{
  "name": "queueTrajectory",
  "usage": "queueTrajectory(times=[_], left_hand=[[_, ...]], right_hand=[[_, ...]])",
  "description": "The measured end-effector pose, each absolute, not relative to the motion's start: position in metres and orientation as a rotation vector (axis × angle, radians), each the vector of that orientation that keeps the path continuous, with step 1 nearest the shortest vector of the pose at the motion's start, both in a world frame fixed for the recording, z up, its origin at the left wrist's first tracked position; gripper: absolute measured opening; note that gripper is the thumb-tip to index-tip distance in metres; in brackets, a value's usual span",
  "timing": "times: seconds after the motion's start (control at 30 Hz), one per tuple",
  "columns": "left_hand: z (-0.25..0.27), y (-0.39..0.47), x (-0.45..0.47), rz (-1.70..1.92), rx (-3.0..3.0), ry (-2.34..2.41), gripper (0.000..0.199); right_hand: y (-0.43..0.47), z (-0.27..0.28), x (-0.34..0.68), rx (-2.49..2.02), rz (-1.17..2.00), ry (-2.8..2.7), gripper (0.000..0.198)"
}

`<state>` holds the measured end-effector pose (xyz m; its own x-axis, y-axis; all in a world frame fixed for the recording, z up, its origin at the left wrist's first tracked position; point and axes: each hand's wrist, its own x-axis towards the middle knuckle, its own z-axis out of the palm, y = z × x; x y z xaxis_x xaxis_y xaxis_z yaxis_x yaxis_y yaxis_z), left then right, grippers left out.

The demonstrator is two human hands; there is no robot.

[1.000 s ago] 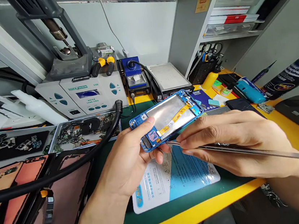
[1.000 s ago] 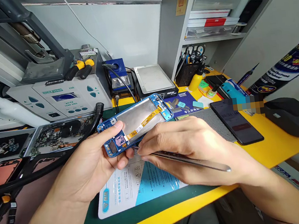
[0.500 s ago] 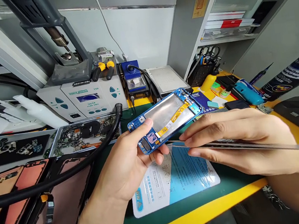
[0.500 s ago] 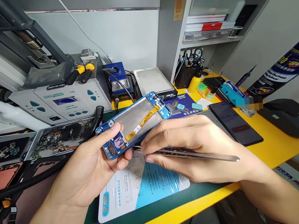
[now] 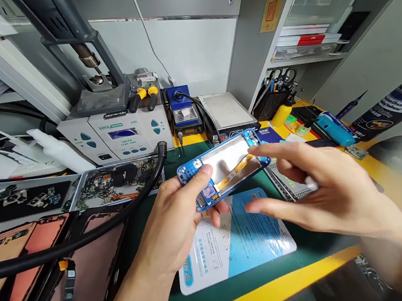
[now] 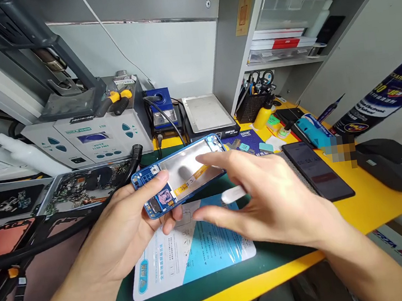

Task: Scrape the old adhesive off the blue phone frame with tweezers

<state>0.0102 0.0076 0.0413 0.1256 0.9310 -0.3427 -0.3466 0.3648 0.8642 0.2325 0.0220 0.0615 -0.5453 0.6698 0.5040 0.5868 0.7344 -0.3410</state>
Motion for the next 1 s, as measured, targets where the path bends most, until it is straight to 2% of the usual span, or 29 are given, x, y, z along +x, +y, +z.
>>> queueTrajectory(times=[0.03,0.07,0.23,0.4,0.57,0.73,1.0], left_hand=[[0.041,0.007,0.011,1.045,0.726,1.048,0.024],[0.041,0.007,0.012,1.037,0.747,1.043,0.024],[0.038,0.007,0.015,0.991,0.824,1.039,0.025],[0.036,0.004,0.013,0.955,0.884,1.069,0.027],[0.035,0.0,0.011,0.926,0.954,1.118,0.034],[0.032,-0.002,0.01,0.892,0.954,1.15,0.042],[0.032,-0.001,0.01,0.892,0.961,1.143,0.038]], right_hand=[[0.023,0.059,0.229,-0.945,0.063,-2.359,0.069],[0.023,0.056,0.226,-0.944,-0.039,-2.406,0.075],[0.025,0.05,0.217,-0.927,-0.334,-2.522,0.068],[0.026,0.053,0.219,-0.923,-0.239,-2.515,0.063],[0.027,0.054,0.219,-0.968,-0.205,-2.482,0.077],[0.026,0.055,0.22,-0.973,-0.19,-2.452,0.08],[0.024,0.056,0.221,-0.986,-0.1,-2.458,0.075]])
